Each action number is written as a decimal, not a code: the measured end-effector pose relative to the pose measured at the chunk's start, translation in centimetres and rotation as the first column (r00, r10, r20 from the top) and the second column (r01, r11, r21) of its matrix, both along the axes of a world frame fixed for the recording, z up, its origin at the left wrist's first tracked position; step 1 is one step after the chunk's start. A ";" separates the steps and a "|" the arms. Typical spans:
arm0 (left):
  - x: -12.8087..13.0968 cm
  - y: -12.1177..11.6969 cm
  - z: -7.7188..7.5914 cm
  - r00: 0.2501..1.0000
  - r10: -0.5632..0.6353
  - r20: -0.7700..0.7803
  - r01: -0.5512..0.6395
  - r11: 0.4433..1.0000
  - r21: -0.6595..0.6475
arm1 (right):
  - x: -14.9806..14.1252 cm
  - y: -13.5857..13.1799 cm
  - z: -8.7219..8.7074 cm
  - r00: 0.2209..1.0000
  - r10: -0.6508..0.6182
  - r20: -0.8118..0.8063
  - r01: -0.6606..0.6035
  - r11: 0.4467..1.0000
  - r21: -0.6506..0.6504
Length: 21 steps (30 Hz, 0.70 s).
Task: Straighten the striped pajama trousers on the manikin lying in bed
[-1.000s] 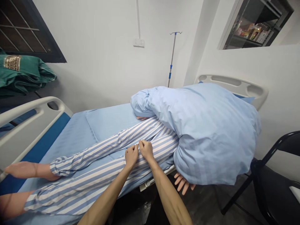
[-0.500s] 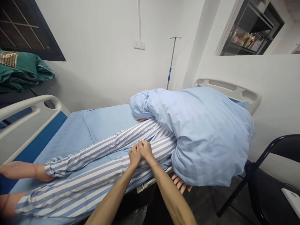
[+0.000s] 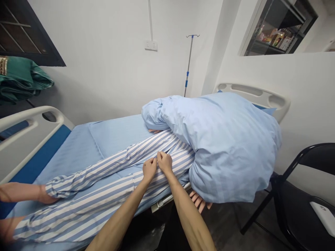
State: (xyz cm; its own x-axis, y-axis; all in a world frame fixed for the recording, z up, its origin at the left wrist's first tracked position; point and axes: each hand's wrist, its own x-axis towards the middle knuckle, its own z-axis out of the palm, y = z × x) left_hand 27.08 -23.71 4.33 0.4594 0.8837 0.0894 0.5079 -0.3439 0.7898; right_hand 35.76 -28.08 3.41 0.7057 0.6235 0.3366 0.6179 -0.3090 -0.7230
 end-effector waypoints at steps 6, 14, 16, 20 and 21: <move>2.1 1.1 0.5 0.962 -0.030 0.270 0.089 0.974 -0.209 | 0.4 -0.3 -0.1 0.997 0.019 -0.069 -0.010 0.991 0.137; 2.0 0.1 0.0 0.991 -0.057 -0.118 0.060 0.998 0.017 | 0.8 -0.1 0.4 1.000 0.022 0.014 -0.021 0.999 -0.028; 1.8 0.1 0.0 0.987 -0.062 -0.147 0.066 0.997 0.027 | 1.1 -0.3 1.2 0.990 0.083 0.118 -0.063 0.984 -0.165; 1.7 -0.2 -0.3 0.977 -0.084 -0.198 0.104 0.990 0.092 | 2.0 -1.0 1.9 0.941 0.190 0.281 -0.098 0.945 -0.311; 1.8 -0.4 -0.5 0.971 -0.084 -0.223 0.112 0.987 0.114 | 2.2 -1.1 1.7 0.943 0.179 0.281 -0.088 0.947 -0.309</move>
State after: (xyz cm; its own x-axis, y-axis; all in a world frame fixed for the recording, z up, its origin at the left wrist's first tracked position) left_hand 28.87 -24.12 3.82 0.5638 0.8215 0.0852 0.6208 -0.4896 0.6123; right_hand 37.94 -29.20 5.14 0.5022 0.8066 0.3119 0.8422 -0.3744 -0.3879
